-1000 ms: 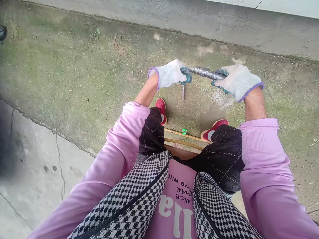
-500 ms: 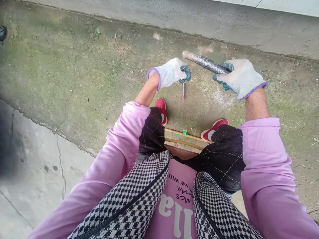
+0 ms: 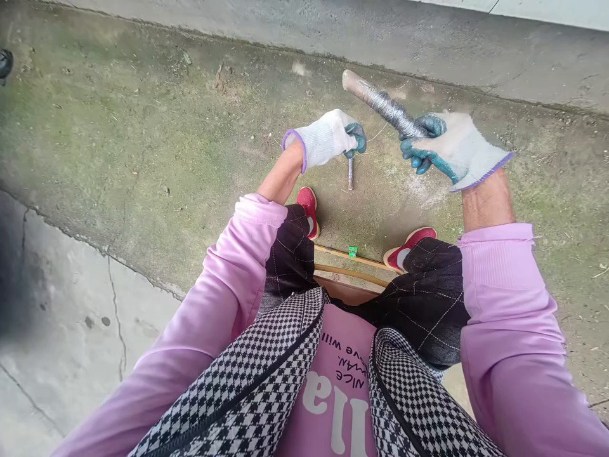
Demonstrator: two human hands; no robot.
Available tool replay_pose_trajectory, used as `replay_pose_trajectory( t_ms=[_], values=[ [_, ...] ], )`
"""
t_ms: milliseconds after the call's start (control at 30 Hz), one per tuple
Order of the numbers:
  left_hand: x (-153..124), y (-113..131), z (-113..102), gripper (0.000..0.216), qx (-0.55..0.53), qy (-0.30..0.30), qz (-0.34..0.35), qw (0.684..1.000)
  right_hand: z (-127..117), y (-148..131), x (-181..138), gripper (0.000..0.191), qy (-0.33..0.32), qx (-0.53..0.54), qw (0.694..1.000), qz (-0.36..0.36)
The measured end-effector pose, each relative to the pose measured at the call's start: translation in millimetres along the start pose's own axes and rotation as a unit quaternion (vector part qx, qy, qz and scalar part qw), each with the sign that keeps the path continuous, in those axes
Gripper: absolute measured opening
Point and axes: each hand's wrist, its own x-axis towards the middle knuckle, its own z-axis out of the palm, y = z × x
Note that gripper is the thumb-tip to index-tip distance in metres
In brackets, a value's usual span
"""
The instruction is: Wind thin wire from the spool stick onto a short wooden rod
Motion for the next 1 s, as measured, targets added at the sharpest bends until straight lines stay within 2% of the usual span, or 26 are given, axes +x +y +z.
replay_pose_trajectory(
  t_ms=[267, 467, 733, 1000],
  values=[
    [3.0, -1.1, 3.3, 0.022, -0.003, 0.010, 0.004, 1.000, 1.9, -3.2, -1.6, 0.031, -0.011, -0.021, 1.000, 0.006],
    [0.1, 2.9, 2.6, 0.039, 0.028, 0.020, -0.012, 0.999, 0.6, 6.6, 6.8, 0.031, -0.008, -0.002, 1.000, -0.002],
    [-7.6, 13.3, -2.9, 0.063, 0.096, -0.022, -0.014, 0.995, 1.6, 12.0, 11.8, 0.029, -0.011, 0.041, 0.999, 0.003],
    [-1.2, 8.2, -0.1, 0.062, 0.130, -0.025, -0.003, 0.991, 4.6, 7.9, 4.8, 0.018, 0.007, 0.018, 1.000, -0.002]
  ],
)
